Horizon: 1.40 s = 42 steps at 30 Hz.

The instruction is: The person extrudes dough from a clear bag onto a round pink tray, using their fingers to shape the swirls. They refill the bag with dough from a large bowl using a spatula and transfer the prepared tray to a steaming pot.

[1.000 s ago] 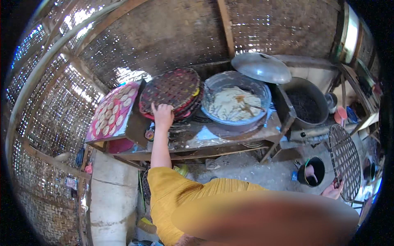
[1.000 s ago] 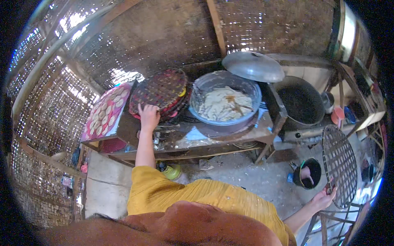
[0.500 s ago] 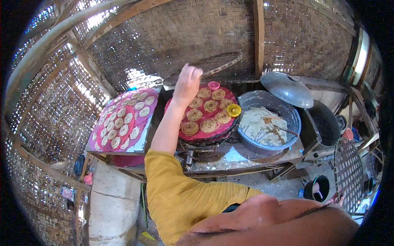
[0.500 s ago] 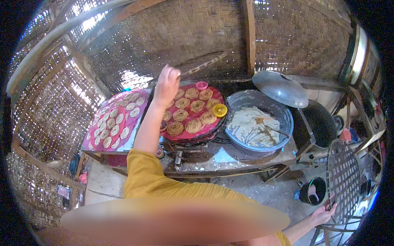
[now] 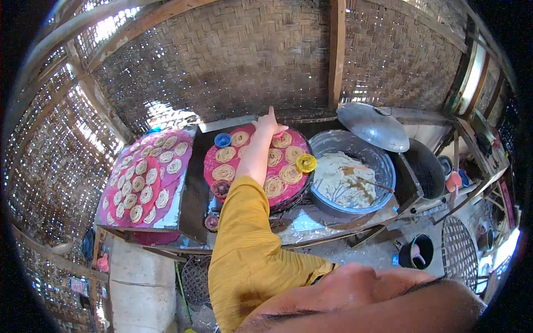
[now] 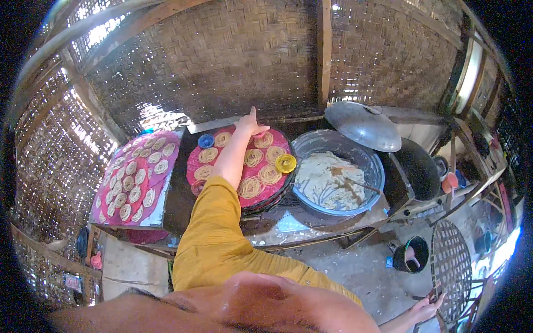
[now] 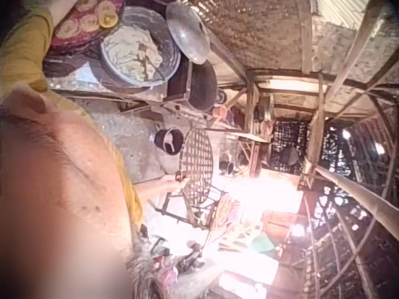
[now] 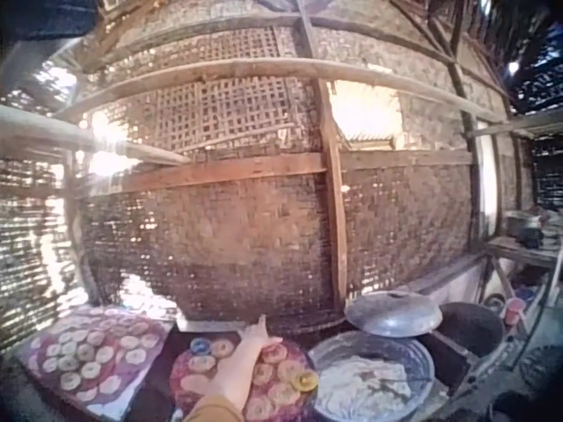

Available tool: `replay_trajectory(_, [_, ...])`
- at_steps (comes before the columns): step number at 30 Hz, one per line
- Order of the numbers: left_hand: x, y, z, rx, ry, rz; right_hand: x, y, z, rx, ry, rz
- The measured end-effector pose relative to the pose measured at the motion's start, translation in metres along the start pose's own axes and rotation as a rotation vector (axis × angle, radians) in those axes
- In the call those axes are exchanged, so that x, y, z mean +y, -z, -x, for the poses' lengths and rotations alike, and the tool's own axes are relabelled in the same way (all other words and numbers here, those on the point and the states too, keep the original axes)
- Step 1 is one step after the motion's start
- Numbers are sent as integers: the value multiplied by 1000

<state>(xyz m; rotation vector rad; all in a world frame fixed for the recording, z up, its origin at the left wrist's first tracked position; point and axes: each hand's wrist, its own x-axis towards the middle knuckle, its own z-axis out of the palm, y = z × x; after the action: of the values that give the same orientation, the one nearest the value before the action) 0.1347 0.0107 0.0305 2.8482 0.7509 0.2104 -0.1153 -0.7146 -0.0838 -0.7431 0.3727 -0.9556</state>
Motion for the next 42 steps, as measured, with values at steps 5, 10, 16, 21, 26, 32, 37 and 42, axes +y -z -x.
replay_trajectory(5, [0,-21,-11,-45,-192,71,3,2,-5,-28,10,-31])
replay_trajectory(10, [8,-18,2,111,-269,63,13,-2,-19,-51,-5,-42])
replay_trajectory(16, [23,23,25,901,-433,275,32,-1,-44,-116,-28,-60])
replay_trajectory(21, [50,-5,68,18,-726,315,52,-29,-54,-178,-67,-58])
replay_trajectory(26, [67,-32,107,-154,-762,36,39,-68,-37,-14,-141,-20])
replay_trajectory(32, [58,-9,127,54,-802,212,43,-51,-59,-119,-177,-28])
replay_trajectory(37, [-1,52,80,578,-367,220,48,-26,-70,-129,-180,3])
replay_trajectory(42, [-125,50,26,332,141,165,51,-19,-71,-125,-171,54])
